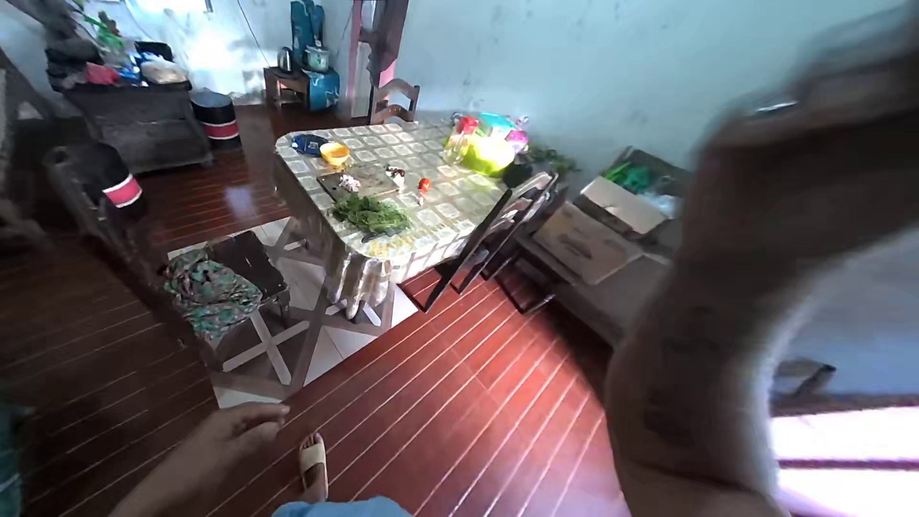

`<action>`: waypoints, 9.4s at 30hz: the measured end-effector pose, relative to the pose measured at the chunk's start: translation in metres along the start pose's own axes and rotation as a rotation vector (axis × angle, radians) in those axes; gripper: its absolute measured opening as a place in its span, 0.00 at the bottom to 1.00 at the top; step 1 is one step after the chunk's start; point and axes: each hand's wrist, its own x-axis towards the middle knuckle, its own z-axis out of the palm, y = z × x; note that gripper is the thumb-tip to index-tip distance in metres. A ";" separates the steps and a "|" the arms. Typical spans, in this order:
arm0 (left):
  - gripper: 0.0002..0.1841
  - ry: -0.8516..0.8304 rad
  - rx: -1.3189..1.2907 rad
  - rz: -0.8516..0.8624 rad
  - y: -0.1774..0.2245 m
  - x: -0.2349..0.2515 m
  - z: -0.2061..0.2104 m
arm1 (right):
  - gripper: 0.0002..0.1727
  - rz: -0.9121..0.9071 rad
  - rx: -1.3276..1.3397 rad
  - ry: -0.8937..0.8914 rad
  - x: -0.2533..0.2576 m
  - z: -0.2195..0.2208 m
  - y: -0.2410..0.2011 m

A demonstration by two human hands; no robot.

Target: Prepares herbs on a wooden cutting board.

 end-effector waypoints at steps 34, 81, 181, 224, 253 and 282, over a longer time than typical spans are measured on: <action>0.13 0.768 0.118 -0.529 0.011 0.637 -0.150 | 0.32 1.029 -0.540 -1.064 -0.063 -0.088 0.767; 0.23 0.799 -0.953 -0.784 0.050 0.675 -0.066 | 0.10 0.822 -0.687 -1.301 -0.043 -0.026 0.761; 0.37 -0.474 1.422 0.436 0.089 1.006 -0.175 | 0.29 1.611 -0.991 0.556 -0.018 -0.084 0.794; 0.35 -0.483 1.419 0.416 0.080 1.005 -0.171 | 0.38 1.719 -0.974 0.302 -0.023 -0.114 0.820; 0.41 -0.522 1.404 0.336 0.092 1.005 -0.169 | 0.39 1.820 -1.027 0.502 -0.039 -0.100 0.798; 0.35 -0.177 0.579 0.294 0.250 1.018 -0.234 | 0.35 1.791 -0.919 0.481 -0.032 -0.125 0.795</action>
